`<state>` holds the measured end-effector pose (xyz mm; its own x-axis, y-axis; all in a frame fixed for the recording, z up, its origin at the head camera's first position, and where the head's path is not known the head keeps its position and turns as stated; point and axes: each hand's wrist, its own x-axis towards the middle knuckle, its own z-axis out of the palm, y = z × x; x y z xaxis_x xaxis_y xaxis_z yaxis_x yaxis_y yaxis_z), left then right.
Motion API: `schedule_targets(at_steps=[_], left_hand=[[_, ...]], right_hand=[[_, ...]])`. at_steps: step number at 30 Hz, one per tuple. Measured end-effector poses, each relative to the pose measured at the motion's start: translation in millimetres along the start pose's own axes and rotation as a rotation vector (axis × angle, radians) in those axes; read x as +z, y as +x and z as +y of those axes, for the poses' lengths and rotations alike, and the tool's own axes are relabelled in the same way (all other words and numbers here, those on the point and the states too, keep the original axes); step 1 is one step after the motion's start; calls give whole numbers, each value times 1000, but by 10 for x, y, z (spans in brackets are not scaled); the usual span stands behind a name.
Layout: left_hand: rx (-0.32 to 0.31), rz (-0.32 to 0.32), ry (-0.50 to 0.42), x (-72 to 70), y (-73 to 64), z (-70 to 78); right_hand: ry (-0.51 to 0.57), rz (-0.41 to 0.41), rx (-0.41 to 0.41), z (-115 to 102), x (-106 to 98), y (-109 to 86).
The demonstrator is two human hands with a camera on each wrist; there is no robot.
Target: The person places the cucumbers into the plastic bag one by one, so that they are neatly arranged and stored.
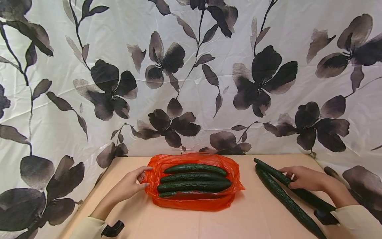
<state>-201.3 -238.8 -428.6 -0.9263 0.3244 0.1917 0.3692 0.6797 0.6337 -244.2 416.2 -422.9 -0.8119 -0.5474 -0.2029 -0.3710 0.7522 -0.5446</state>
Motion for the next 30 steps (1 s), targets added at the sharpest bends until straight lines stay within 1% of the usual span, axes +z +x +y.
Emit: schedule_targets(at_steps=[4, 7, 16, 21, 30], left_hand=[[8, 5, 2, 3, -3, -3], [6, 10, 4, 5, 1, 1], [-2, 18, -3, 20, 16, 8], [-8, 22, -2, 27, 23, 11], [-10, 26, 5, 31, 46, 24]], right_hand=[[-16, 9, -47, -18, -43, 31], [1, 13, -75, -37, -59, 67], [-7, 51, -88, -138, -103, 194], [-1, 71, -123, -210, -116, 280], [-88, 97, -202, -375, -228, 418]])
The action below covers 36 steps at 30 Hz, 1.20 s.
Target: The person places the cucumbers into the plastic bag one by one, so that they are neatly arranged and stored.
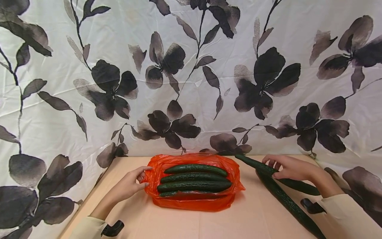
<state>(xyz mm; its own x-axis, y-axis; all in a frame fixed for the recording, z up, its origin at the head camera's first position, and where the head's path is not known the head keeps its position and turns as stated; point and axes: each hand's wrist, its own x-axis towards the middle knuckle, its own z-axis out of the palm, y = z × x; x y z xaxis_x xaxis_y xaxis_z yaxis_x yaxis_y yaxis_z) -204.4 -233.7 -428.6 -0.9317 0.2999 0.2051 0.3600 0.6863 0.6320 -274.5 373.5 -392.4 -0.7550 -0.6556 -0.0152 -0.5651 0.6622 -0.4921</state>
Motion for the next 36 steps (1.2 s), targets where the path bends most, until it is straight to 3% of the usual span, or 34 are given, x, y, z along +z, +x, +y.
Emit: schedule_targets(at_steps=[12, 36], left_hand=[[6, -8, -13, -5, 2, -7], [12, -12, -22, -15, -26, -32]], right_hand=[[32, -52, -6, -271, -59, 220], [13, -5, -118, -767, 64, 639]])
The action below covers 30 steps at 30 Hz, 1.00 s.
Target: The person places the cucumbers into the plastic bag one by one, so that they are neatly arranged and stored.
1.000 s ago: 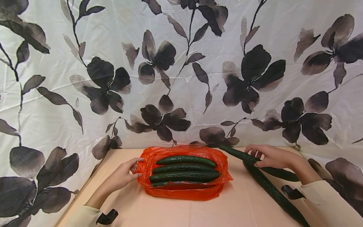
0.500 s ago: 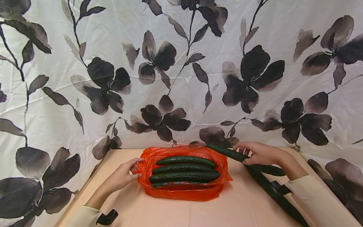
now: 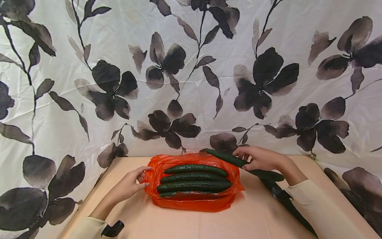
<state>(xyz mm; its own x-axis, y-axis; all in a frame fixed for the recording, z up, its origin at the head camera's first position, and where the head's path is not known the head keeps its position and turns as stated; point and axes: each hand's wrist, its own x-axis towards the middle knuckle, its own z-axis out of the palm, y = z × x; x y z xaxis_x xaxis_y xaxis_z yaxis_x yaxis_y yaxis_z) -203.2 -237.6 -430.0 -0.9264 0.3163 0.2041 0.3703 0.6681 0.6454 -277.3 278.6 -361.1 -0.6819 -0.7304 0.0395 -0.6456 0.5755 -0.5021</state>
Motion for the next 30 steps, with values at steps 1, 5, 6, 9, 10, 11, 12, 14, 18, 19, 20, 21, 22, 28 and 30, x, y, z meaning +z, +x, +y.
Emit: schedule_targets(at_steps=[1, 5, 6, 9, 10, 11, 12, 14, 18, 19, 20, 21, 22, 28, 30], left_hand=[[-1, -1, -1, 0, 1, 1], [-2, -2, 1, -1, 5, 3], [-2, -1, 2, -2, 7, 2], [-4, 0, 8, -5, 12, 6], [-5, 1, 11, -7, 14, 7], [-6, 1, 12, -8, 16, 9], [-7, 1, 13, -10, 17, 11], [-9, 2, 14, -13, 17, 15], [-7, 2, 15, -13, 17, 16], [-6, 1, 13, -12, 17, 16], [-5, 1, 13, -10, 17, 14], [-5, 0, 11, -9, 18, 12], [-3, 1, 10, -8, 18, 12], [-2, 2, 0, -2, 11, 7], [-4, 2, -3, -3, 7, 7]], right_hand=[[6, 0, 0, -14, 6, 24], [34, -8, 15, -54, 31, 111], [37, -9, 14, -63, 37, 132], [32, -15, -1, -87, 51, 196], [26, -18, -11, -95, 55, 219], [20, -22, -20, -106, 58, 244], [19, -25, -28, -116, 60, 269], [16, -28, -43, -137, 63, 319], [22, -35, -60, -197, 72, 422], [28, -39, -65, -217, 77, 449], [34, -43, -72, -237, 83, 474], [40, -47, -75, -261, 88, 501], [46, -51, -81, -285, 93, 527], [33, -64, -136, -419, 119, 685], [27, -68, -147, -455, 128, 734]])
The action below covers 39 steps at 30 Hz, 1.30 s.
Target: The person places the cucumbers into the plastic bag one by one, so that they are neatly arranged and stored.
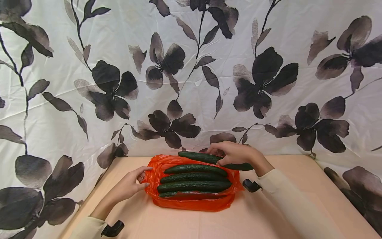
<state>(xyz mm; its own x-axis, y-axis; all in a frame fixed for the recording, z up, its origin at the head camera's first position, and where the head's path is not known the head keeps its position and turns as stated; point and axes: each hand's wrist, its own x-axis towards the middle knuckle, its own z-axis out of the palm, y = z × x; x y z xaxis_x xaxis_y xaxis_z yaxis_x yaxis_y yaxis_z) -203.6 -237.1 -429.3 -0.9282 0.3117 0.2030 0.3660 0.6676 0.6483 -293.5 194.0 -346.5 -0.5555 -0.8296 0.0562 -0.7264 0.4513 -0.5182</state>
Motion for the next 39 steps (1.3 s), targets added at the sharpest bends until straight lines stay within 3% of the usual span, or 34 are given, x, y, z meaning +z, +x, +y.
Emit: schedule_targets(at_steps=[19, 39], left_hand=[[-20, 3, -4, 14, -6, 9], [-31, 13, 16, 23, 13, 7]], right_hand=[[-40, -30, -94, -87, 167, 423], [-35, -87, -68, -40, 418, 705]])
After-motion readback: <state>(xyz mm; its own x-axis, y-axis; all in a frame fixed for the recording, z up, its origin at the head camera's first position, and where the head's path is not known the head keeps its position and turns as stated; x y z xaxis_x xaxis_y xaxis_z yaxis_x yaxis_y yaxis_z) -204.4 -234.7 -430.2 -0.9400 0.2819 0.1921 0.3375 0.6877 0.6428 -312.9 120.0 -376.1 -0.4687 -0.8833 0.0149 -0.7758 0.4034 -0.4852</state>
